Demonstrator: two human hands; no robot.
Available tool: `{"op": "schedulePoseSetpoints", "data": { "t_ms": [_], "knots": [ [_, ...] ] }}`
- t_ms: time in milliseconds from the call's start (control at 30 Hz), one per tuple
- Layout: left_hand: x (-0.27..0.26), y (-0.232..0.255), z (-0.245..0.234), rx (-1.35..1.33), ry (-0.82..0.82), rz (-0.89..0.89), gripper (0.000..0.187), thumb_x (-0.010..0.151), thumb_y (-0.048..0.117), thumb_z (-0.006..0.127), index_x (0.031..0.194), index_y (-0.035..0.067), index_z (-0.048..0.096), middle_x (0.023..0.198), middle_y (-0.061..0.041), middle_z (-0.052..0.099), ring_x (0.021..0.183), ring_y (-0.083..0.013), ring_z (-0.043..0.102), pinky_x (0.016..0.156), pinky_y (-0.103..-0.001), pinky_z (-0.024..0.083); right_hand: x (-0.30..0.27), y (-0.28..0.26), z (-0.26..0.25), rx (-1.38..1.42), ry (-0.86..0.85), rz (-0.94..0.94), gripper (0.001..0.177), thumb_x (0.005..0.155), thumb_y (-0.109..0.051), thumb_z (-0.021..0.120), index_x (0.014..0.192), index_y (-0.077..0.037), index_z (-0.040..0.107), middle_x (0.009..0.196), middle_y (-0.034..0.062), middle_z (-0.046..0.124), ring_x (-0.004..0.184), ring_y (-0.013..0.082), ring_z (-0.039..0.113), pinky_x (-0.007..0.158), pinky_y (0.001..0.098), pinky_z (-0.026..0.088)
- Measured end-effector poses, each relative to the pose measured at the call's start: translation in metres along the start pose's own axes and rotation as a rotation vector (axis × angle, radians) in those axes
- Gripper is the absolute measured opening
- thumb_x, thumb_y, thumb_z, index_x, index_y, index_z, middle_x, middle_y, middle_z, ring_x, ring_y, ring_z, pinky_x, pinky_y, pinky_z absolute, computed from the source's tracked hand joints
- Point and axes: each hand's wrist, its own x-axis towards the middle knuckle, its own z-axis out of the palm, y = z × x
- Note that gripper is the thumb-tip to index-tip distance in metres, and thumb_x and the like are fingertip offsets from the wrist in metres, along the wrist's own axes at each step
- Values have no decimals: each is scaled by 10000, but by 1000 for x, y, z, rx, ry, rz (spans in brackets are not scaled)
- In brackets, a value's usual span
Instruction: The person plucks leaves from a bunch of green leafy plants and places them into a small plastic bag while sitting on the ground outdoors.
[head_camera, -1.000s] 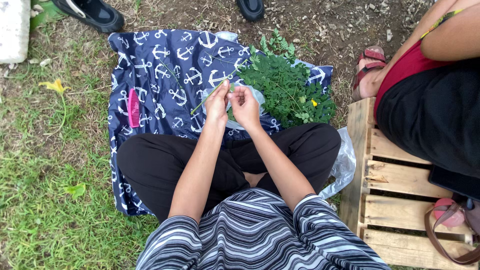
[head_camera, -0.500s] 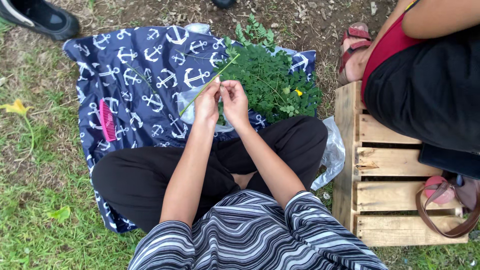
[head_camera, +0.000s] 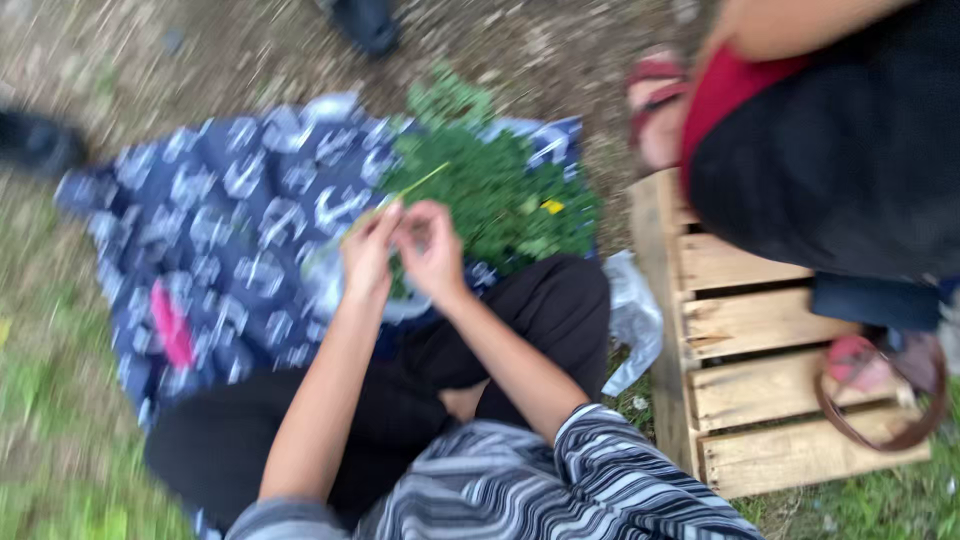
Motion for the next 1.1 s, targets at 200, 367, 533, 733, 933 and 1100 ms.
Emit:
{"op": "schedulePoseSetpoints", "data": {
  "t_ms": [200,367,533,733,933,1100],
  "knots": [
    [14,-26,-33,-64,-91,-265,229,954,115,699,1161,19,718,1099,-63,720,985,-142,651,863,-271,492,-4,-9,-22,-157,3,67,190,897,-49,776,1045,-43,657,951,39,728,879,110,713,808,282,594],
    [24,-27,-53,-182,-101,-362,190,993,138,665,1153,49,717,1058,-6,710,937,-100,635,857,-259,489,-10,-27,-18,-212,-53,-44,101,931,-39,750,1010,-22,690,992,90,727,905,179,757,818,299,622],
    [17,-9,-50,-169,-140,-311,144,990,154,682,1100,66,711,996,3,695,884,-105,625,813,-269,491,-19,-32,-3,-288,-6,-46,108,917,-70,744,981,-13,679,942,93,739,858,176,753,786,292,606],
    [23,30,-48,-126,-15,-193,181,918,241,754,1058,134,715,925,38,689,837,-105,658,684,-268,499,-45,-23,3,-275,-103,-38,85,873,-69,722,936,-29,683,866,84,732,769,185,743,715,296,602],
    [84,51,-80,171,97,183,179,894,90,836,1017,-11,754,851,-38,750,661,-91,691,611,-220,571,-49,-21,-19,-696,-384,-147,149,808,-155,773,896,-47,720,1141,167,697,1078,366,648,938,455,520],
    [125,46,-116,440,227,14,295,868,93,839,1124,-20,746,859,-62,774,675,-99,728,570,-224,563,19,-15,-70,-1076,-147,-189,83,864,-161,740,944,-145,756,1071,82,740,990,318,672,872,467,533]
  ]
}}
